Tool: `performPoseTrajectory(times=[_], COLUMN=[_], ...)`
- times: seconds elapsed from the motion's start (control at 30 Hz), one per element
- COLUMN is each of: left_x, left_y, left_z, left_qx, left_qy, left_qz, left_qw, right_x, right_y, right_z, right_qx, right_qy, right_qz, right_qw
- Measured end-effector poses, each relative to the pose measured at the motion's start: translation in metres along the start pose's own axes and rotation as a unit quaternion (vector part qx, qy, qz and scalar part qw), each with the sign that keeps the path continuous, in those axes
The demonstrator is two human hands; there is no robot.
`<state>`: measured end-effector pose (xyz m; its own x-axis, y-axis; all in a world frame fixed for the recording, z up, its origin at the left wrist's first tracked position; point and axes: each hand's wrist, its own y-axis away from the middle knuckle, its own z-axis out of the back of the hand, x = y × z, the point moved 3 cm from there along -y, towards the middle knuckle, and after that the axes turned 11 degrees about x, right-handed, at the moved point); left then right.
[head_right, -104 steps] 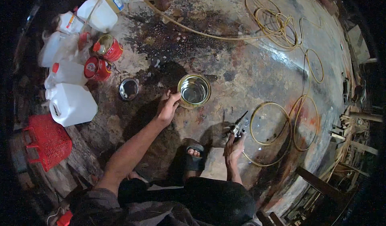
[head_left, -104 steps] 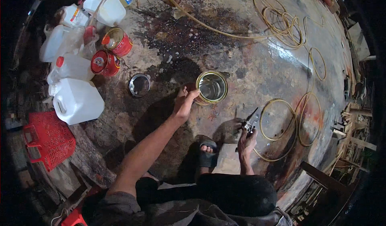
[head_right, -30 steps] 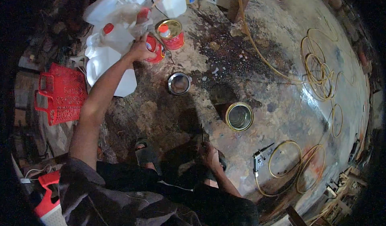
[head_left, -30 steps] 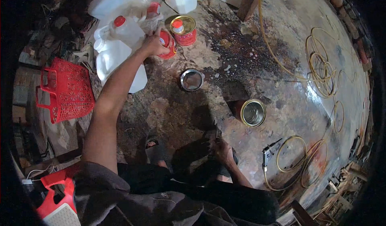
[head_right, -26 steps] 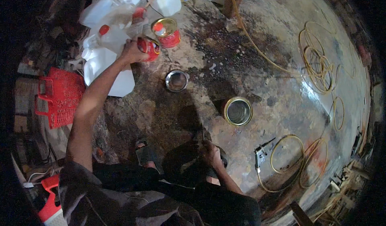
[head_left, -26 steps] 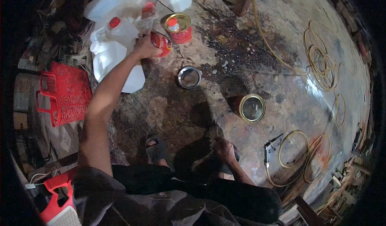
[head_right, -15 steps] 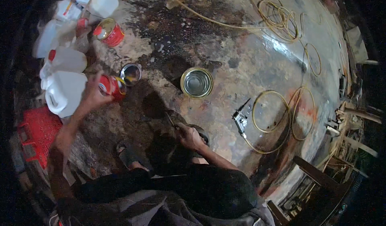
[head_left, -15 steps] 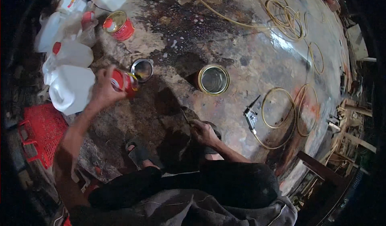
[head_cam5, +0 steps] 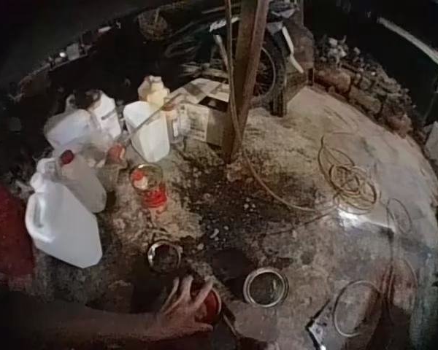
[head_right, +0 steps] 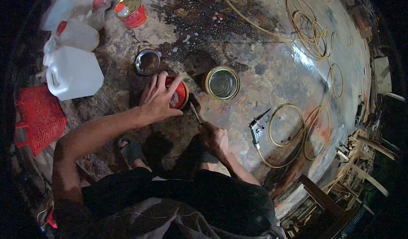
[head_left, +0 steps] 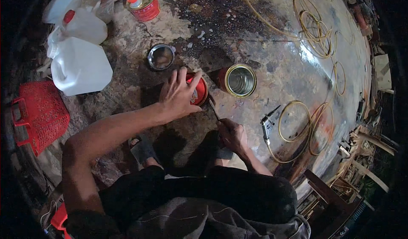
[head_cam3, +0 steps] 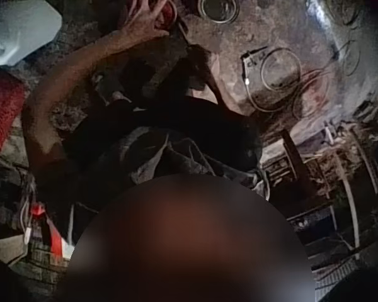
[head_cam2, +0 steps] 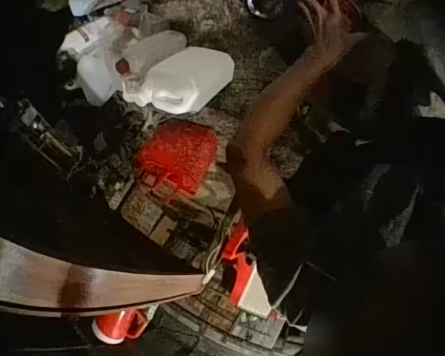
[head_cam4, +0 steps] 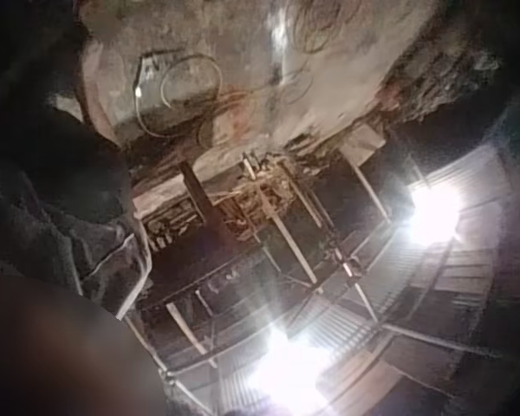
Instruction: Opening cans of paint and mixing them with a wooden stick.
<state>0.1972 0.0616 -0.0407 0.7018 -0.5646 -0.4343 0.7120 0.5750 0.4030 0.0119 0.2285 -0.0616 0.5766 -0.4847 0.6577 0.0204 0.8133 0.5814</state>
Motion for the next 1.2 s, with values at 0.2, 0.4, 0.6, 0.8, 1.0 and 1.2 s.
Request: performPoseTrajectory(times=[0.2, 0.4, 0.6, 0.8, 1.0, 1.2], left_x=[0.018, 0.017, 0.014, -0.015, -0.013, 0.049], left_y=[0.004, 0.003, 0.004, 0.019, 0.019, 0.032], left_z=[-0.006, -0.011, -0.007, 0.013, 0.004, -0.002], left_qx=[-0.036, -0.006, -0.064, -0.181, 0.026, -0.046], left_qy=[0.03, 0.043, 0.028, 0.102, 0.375, 0.354], left_qz=[-0.072, -0.051, -0.079, -0.164, -0.055, 0.041], left_qw=[0.996, 0.998, 0.994, 0.964, 0.925, 0.933], right_x=[0.01, 0.015, 0.01, 0.009, 0.019, 0.011], right_y=[-0.002, -0.001, 0.0, 0.007, 0.016, 0.022], right_z=[0.006, 0.008, 0.005, 0.007, 0.011, 0.018], right_qx=[0.051, 0.032, 0.024, 0.006, -0.019, -0.015], right_qy=[-0.019, 0.018, 0.007, 0.026, 0.028, 0.03], right_qz=[-0.054, 0.002, 0.002, 0.064, 0.193, 0.1], right_qw=[0.997, 0.999, 1.0, 0.998, 0.981, 0.994])
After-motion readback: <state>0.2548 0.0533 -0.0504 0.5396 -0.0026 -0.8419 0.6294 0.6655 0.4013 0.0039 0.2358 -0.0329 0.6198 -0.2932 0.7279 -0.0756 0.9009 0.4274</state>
